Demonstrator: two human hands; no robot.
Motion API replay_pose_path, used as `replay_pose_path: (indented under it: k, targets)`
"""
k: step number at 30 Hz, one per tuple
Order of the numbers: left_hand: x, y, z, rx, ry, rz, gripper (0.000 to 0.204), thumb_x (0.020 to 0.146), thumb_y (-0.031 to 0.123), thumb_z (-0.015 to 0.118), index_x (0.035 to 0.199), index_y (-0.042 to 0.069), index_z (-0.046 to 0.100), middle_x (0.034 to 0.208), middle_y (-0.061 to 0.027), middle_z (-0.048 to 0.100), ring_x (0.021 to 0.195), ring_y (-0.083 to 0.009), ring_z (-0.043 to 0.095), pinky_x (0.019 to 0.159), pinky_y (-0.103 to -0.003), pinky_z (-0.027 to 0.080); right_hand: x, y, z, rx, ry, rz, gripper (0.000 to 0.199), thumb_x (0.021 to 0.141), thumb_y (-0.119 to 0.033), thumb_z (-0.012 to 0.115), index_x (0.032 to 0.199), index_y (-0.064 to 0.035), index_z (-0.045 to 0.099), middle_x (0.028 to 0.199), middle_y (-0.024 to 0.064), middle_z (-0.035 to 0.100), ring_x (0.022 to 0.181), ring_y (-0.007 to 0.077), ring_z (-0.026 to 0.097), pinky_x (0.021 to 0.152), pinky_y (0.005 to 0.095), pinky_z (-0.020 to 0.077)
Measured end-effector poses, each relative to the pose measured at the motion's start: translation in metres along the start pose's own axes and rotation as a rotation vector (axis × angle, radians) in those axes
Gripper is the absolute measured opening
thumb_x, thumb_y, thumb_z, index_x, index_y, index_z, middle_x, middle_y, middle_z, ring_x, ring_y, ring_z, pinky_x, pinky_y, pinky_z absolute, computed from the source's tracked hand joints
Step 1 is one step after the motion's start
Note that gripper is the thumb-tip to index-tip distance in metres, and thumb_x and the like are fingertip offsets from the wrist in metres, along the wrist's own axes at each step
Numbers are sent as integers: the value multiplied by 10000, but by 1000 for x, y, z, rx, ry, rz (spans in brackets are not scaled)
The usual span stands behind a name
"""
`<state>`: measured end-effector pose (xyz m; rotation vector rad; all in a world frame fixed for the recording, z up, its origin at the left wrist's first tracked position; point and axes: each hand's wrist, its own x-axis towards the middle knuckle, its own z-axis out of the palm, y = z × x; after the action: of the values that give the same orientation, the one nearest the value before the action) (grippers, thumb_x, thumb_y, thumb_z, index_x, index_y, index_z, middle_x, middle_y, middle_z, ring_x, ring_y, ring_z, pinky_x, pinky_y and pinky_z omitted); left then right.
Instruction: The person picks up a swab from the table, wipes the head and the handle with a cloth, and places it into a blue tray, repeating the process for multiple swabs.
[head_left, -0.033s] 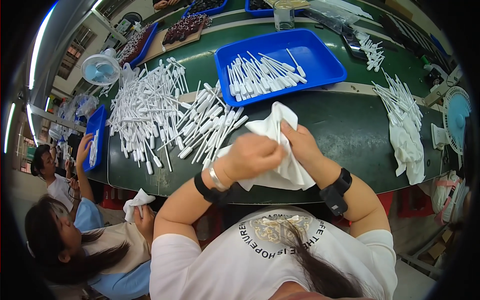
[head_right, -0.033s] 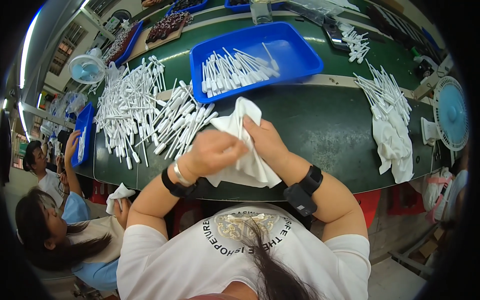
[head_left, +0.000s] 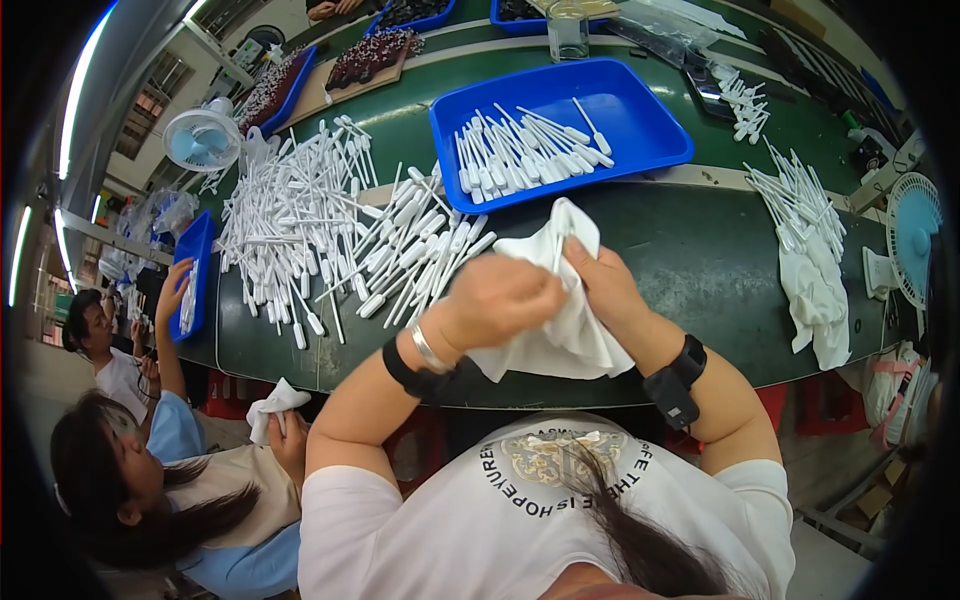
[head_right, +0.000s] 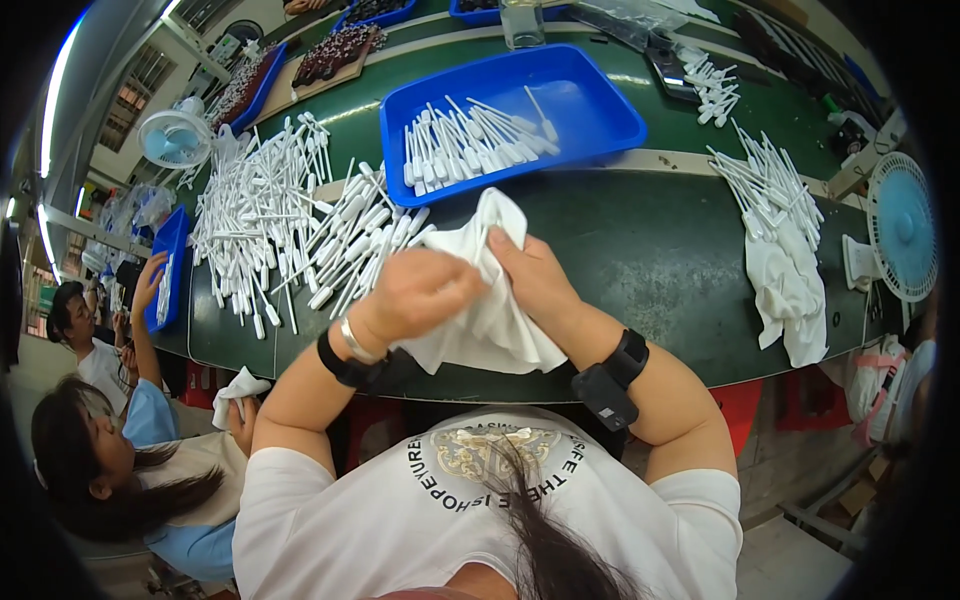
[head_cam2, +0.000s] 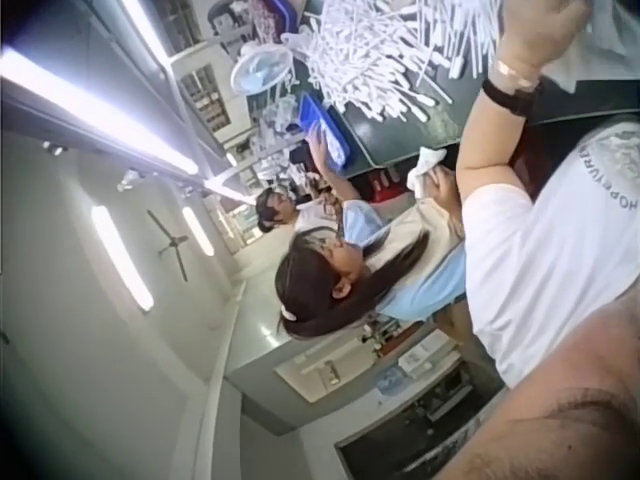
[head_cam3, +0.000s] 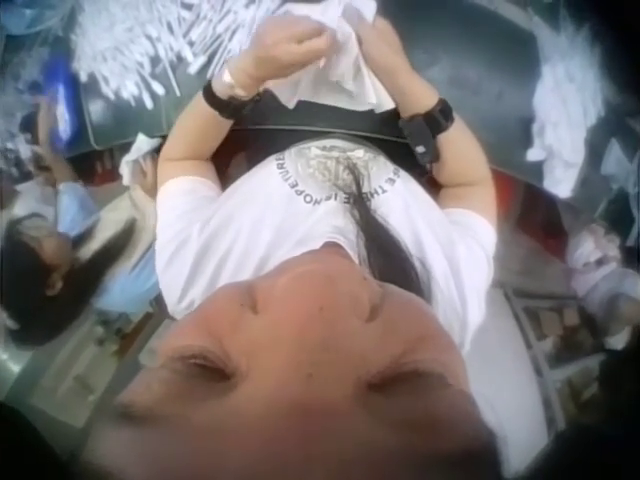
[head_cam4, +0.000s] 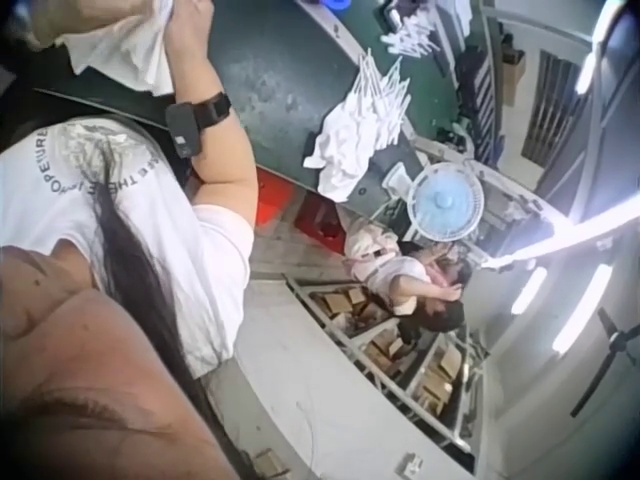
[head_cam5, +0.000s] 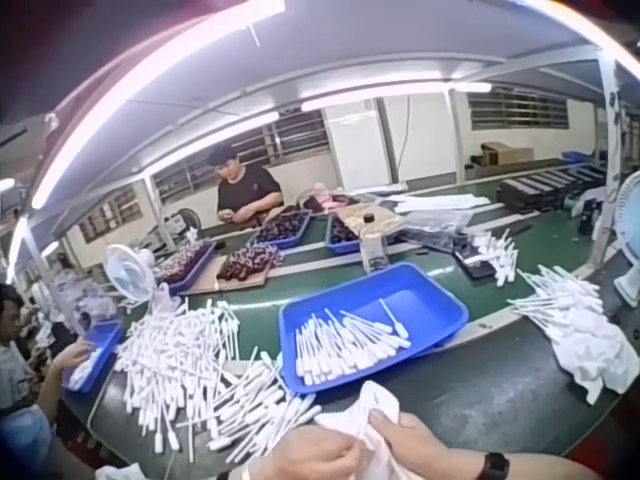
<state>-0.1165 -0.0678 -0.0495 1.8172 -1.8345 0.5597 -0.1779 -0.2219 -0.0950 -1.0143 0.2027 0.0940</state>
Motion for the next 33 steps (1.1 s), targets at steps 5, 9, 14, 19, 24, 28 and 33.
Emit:
replay_pose_path:
  k: [5,9,14,19,24,28,33]
  targets:
    - [22,-52,-19,-105,197,-253,63,737,48,631,782,37,589,652,-91,572,524,-186,555,466,-254,425,12,-13,-18,121,76,-9,363,904,-281,444,1113,13,487,988,104,579,796,160,588,724,272,476]
    - [22,-80,-41,-892,208,-716,79,779,78,612,811,8,593,658,-73,581,548,-142,563,484,-262,437,25,-11,-39,199,31,-51,422,903,-323,436,1151,18,457,991,101,576,842,168,578,766,283,461]
    - [2,-147,-29,-276,179,-853,99,801,84,566,877,22,583,711,-82,607,599,-149,589,553,-286,476,16,6,-11,-198,48,-135,485,904,-366,418,1189,26,425,1003,98,572,888,170,558,810,282,435]
    - [-22,-169,1,366,-45,-711,154,793,89,512,925,59,586,793,-136,627,687,-281,605,641,-355,483,12,0,-8,-148,-103,-67,470,906,-371,410,1155,24,467,996,86,575,904,156,546,823,270,420]
    - [-26,-152,-15,322,-143,-639,195,765,97,490,933,82,588,845,-145,615,798,-319,579,700,-402,457,9,-7,-15,-167,-121,53,389,905,-317,427,1075,17,532,966,74,583,864,133,558,774,257,441]
    - [-22,-93,-49,163,-334,-770,177,763,141,503,886,61,603,804,-152,617,777,-322,583,686,-395,458,11,-6,-18,-139,-147,68,318,893,-248,453,1042,16,551,938,61,591,820,109,563,728,238,451]
    - [-42,-44,-46,200,-536,-953,199,751,222,542,781,33,597,758,-144,613,749,-321,583,658,-398,456,9,-6,-11,-209,-183,102,254,875,-178,474,1021,11,561,910,46,598,777,83,559,691,215,453]
